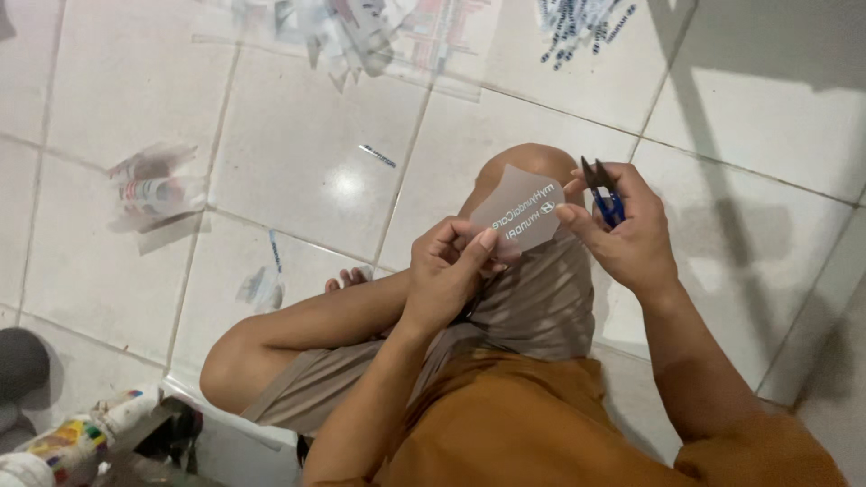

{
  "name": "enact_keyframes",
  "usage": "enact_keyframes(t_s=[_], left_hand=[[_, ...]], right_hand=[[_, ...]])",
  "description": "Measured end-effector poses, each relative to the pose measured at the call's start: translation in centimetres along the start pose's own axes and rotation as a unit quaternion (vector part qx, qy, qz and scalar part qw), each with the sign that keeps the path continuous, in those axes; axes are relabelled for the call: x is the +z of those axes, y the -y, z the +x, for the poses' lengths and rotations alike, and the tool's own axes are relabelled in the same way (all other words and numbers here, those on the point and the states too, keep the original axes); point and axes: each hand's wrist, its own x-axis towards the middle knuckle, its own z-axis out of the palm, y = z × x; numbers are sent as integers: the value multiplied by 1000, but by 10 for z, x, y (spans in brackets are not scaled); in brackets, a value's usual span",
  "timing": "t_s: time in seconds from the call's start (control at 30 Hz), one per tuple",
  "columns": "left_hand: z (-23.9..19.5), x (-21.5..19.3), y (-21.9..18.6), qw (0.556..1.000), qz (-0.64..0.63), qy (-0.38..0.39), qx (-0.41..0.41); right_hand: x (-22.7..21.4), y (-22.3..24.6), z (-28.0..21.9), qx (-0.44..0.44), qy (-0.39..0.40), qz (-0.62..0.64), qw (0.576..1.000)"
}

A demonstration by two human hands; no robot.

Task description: The person sits cross-legged on a tiled floor and uses scissors to cut small strips from clear plastic packaging. They repeatedly pick up plastic pieces, cut them into smaller sections, and place the cut pieces on the floor. The task involves handling plastic packaging and using scissors to trim the material.

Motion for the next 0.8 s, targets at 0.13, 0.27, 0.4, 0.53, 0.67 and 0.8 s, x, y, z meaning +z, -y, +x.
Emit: enact_keyframes(t_s=[0.13,0.27,0.4,0.53,0.67,0.8], left_hand=[[1,6,5,999,30,13,-30],[9,0,15,998,40,33,-33],[19,-14,27,994,92,59,-21],[21,1,31,993,107,53,9],[14,34,44,988,142,16,52],[20,41,52,984,176,7,18]], right_hand=[[-3,9,-12,98,-20,110,989],[-6,-18,-16,109,-53,128,984],[-7,-38,-23,120,-49,162,978],[13,-24,-23,173,-87,225,955],[43,-8,-35,242,-153,326,901],[40,-26,-63,246,-149,272,918]])
